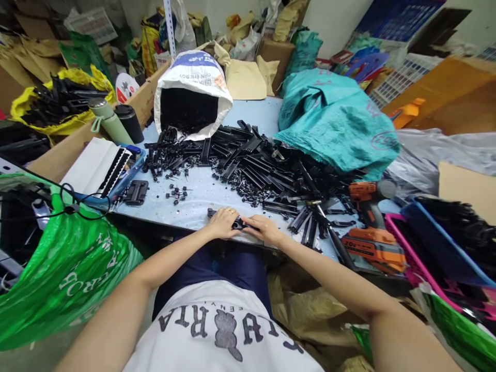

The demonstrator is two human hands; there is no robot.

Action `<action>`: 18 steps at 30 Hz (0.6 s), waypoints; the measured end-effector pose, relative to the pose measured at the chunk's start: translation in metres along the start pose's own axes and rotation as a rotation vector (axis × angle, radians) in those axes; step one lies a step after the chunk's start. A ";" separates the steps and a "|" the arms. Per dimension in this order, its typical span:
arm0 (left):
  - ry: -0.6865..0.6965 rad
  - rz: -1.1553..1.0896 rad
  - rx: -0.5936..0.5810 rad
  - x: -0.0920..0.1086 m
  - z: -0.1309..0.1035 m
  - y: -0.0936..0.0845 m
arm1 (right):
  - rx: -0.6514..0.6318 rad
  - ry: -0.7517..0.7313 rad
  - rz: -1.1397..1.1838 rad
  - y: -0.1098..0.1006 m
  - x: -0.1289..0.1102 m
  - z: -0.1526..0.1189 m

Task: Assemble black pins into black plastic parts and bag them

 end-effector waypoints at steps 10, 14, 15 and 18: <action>-0.801 0.091 -0.017 -0.042 -0.060 -0.006 | -0.072 0.098 0.094 0.048 -0.045 0.087; -0.854 0.050 -0.060 -0.053 -0.064 -0.006 | -0.082 0.203 0.152 0.063 -0.035 0.084; -0.844 0.057 -0.061 -0.055 -0.065 -0.007 | -0.088 0.226 0.145 0.065 -0.033 0.084; -0.828 0.076 -0.071 -0.057 -0.069 -0.009 | -0.106 0.273 0.109 0.065 -0.034 0.087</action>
Point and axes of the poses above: each hand's wrist, its own z-axis towards the middle knuckle, its own y-axis out of the palm, x = y × z, the point moved 9 cm from there along z, towards the middle knuckle
